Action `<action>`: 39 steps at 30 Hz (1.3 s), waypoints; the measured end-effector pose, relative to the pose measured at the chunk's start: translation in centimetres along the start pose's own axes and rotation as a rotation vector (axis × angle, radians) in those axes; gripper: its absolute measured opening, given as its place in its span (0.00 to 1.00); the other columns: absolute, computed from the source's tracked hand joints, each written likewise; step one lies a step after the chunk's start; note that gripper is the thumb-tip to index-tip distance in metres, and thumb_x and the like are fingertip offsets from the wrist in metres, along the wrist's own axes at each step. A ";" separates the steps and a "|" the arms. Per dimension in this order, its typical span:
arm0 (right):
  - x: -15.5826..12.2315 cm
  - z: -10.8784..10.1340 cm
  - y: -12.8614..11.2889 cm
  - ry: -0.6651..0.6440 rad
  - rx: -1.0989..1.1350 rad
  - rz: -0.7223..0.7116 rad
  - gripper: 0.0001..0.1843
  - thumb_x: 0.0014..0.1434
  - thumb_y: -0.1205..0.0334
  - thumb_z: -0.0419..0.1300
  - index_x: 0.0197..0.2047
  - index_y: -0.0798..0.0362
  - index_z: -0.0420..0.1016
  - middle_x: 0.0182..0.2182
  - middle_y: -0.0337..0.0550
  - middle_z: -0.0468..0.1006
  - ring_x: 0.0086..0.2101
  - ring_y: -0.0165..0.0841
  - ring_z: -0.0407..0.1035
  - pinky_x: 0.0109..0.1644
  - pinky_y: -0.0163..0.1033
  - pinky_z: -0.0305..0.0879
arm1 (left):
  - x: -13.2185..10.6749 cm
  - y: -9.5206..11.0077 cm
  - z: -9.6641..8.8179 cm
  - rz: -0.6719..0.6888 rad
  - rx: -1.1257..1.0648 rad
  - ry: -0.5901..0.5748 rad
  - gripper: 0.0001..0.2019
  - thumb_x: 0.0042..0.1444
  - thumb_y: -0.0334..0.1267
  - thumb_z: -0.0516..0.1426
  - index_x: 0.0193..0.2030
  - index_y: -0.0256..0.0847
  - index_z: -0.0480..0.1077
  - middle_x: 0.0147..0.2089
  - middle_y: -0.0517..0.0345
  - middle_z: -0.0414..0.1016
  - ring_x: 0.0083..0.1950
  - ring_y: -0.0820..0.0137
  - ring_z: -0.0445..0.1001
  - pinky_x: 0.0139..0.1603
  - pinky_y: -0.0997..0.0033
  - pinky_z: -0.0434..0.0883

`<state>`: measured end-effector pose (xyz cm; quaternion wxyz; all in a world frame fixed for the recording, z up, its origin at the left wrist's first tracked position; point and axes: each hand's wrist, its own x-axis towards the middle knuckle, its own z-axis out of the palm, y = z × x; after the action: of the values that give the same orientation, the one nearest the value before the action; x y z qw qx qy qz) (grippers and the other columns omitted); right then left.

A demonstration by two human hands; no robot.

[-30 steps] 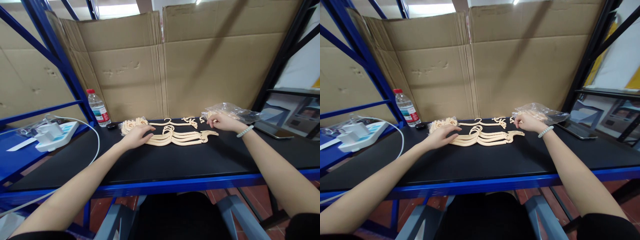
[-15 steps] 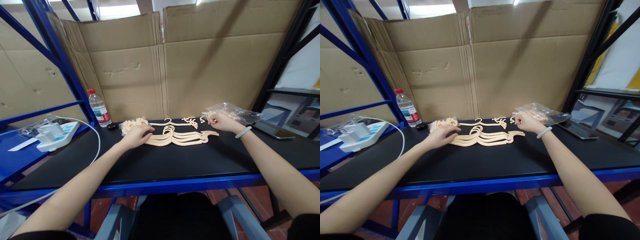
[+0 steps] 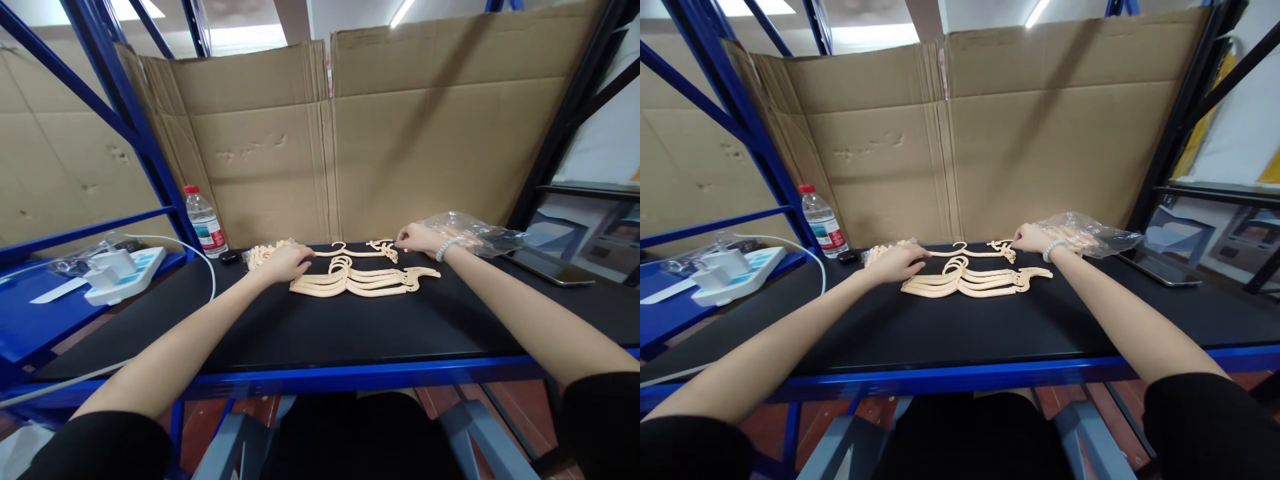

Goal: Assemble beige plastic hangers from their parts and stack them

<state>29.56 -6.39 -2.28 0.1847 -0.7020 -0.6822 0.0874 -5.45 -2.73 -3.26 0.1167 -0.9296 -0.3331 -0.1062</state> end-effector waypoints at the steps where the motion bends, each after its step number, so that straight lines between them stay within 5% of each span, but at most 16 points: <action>1: 0.5 0.1 -0.3 -0.018 0.004 0.031 0.03 0.48 0.66 0.60 0.26 0.57 0.74 0.23 0.47 0.76 0.26 0.35 0.69 0.29 0.36 0.63 | 0.6 -0.2 0.2 -0.003 0.018 -0.025 0.15 0.56 0.36 0.50 0.48 0.38 0.71 0.48 0.47 0.75 0.50 0.60 0.72 0.52 0.60 0.67; 9: 2.7 1.5 -0.8 -0.177 0.101 0.290 0.13 0.48 0.57 0.66 0.23 0.59 0.72 0.14 0.44 0.69 0.18 0.30 0.65 0.20 0.34 0.63 | 4.3 -1.3 2.7 -0.036 -0.019 -0.097 0.18 0.55 0.34 0.50 0.52 0.34 0.68 0.53 0.41 0.72 0.53 0.57 0.71 0.53 0.61 0.65; 17: 2.4 2.2 -0.3 -0.235 0.230 0.348 0.17 0.46 0.57 0.68 0.19 0.57 0.67 0.12 0.39 0.65 0.17 0.26 0.60 0.16 0.30 0.54 | 7.2 -1.0 5.4 -0.041 -0.058 -0.099 0.17 0.58 0.32 0.50 0.53 0.31 0.68 0.53 0.39 0.72 0.54 0.60 0.71 0.55 0.64 0.65; 28: 3.0 2.5 1.1 -0.263 0.395 0.441 0.18 0.48 0.63 0.66 0.18 0.55 0.61 0.11 0.34 0.61 0.13 0.21 0.55 0.13 0.27 0.44 | 8.3 -0.3 5.8 -0.046 -0.126 -0.006 0.13 0.57 0.33 0.51 0.45 0.35 0.73 0.42 0.46 0.77 0.44 0.62 0.74 0.46 0.66 0.69; 39: 1.8 0.9 2.0 -0.172 0.674 0.367 0.16 0.57 0.64 0.63 0.22 0.57 0.63 0.15 0.35 0.65 0.15 0.19 0.58 0.15 0.23 0.54 | 8.5 -0.3 5.3 -0.033 -0.176 0.126 0.16 0.59 0.31 0.47 0.48 0.37 0.72 0.47 0.47 0.72 0.49 0.62 0.71 0.51 0.64 0.67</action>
<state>31.16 -4.47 -3.62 0.3282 -0.7023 -0.4915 0.3968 1.42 4.07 -5.90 0.0535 -0.9221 -0.3297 -0.1954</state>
